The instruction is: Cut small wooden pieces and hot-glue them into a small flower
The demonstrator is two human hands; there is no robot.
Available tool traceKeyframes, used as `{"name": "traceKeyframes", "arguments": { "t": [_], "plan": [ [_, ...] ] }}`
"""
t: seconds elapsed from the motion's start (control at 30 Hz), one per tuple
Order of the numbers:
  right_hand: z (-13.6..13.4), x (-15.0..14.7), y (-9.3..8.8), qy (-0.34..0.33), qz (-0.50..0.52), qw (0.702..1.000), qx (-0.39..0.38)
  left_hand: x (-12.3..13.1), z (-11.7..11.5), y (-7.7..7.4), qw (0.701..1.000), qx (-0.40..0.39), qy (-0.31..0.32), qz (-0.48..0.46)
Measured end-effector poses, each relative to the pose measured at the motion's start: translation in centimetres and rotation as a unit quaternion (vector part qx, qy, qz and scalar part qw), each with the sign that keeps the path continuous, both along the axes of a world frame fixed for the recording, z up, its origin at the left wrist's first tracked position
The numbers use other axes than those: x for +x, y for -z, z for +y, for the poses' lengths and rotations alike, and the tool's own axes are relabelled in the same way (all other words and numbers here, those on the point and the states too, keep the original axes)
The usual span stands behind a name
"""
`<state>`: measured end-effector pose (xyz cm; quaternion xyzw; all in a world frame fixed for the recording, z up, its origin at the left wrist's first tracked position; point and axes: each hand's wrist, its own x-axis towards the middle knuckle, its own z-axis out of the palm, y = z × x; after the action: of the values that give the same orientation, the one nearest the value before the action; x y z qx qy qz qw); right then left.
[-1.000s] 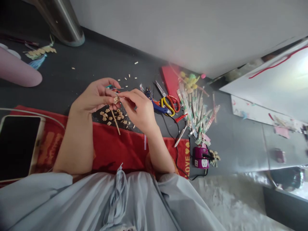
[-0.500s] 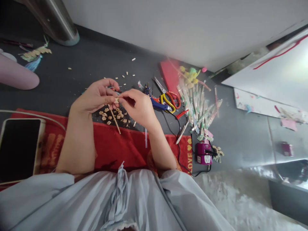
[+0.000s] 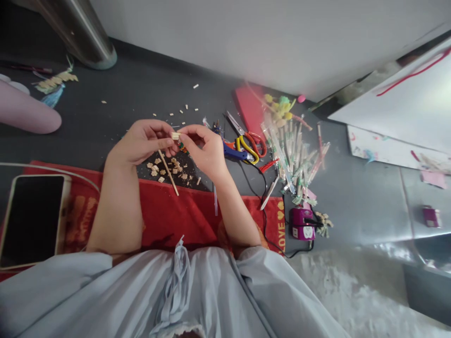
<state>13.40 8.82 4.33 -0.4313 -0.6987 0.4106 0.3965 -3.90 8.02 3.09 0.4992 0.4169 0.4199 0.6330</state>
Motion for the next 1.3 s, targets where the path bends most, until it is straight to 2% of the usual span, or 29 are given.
{"name": "traceKeyframes", "arguments": {
  "t": [0.2,0.37,0.5,0.7,0.9,1.0,1.13,1.3],
  "plan": [
    [0.5,0.2,0.7,-0.041,0.012,0.999,0.004,-0.1,0.2,0.8,0.999,0.022,-0.011,0.026],
    [0.6,0.5,0.9,-0.043,-0.057,0.997,0.027,0.0,0.4,0.7,0.995,0.075,-0.058,0.043],
    [0.4,0.5,1.0,-0.042,-0.067,0.997,0.021,0.0,0.4,0.6,0.991,0.112,-0.06,0.035],
    [0.3,0.6,1.0,-0.074,-0.073,0.995,0.001,-0.1,0.5,0.7,0.985,0.116,-0.068,0.108],
    [0.3,1.1,0.5,-0.078,-0.123,0.989,0.024,-0.1,0.5,0.6,0.981,0.117,-0.075,0.132],
    [0.3,1.4,0.0,-0.111,-0.204,0.972,0.029,0.0,0.7,1.0,0.977,0.113,-0.096,0.155],
    [0.3,1.7,-0.1,-0.156,-0.346,0.924,0.05,-0.3,1.1,1.9,0.964,0.119,-0.144,0.188],
    [0.2,1.1,0.7,-0.19,-0.397,0.896,0.056,-1.0,1.7,3.4,0.954,0.127,-0.184,0.201]
  ]
}}
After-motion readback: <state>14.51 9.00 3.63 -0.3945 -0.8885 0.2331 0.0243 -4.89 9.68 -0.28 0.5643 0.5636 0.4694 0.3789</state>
